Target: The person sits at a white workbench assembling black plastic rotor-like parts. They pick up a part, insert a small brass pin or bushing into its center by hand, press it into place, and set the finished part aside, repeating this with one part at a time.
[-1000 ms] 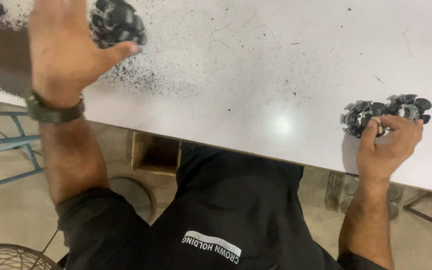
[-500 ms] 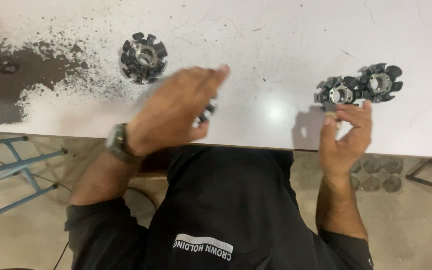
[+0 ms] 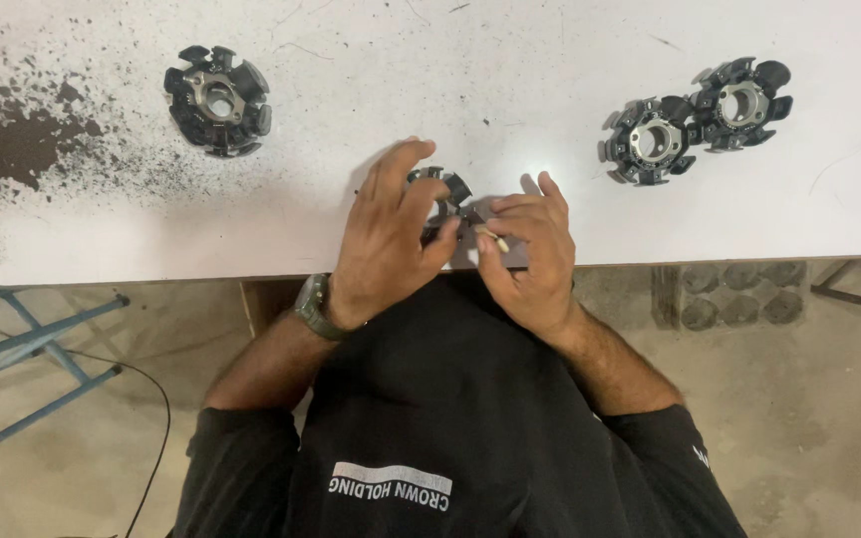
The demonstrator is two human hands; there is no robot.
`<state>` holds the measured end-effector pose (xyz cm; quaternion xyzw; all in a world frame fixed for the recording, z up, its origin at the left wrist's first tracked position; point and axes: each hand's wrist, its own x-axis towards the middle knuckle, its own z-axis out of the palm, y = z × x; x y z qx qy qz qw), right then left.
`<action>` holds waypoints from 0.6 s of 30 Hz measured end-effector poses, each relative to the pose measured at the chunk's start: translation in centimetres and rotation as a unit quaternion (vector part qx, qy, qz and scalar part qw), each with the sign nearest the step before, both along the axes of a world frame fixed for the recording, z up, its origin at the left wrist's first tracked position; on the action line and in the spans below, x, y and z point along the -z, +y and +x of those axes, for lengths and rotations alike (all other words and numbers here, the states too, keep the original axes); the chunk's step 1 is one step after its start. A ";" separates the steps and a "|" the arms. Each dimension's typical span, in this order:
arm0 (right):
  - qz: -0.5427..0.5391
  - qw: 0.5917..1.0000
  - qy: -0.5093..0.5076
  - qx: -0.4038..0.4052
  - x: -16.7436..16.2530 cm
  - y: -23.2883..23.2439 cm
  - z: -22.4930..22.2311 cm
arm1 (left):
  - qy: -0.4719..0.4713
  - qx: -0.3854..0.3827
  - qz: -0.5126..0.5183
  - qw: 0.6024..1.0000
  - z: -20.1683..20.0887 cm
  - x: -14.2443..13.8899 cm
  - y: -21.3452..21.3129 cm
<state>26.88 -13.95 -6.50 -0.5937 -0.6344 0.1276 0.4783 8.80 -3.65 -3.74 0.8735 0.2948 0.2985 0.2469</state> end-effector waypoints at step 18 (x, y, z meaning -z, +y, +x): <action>-0.063 0.991 -0.114 -0.022 -3.1 2.3 -1.0 | -0.025 -0.070 -0.005 0.997 -0.1 1.2 -1.1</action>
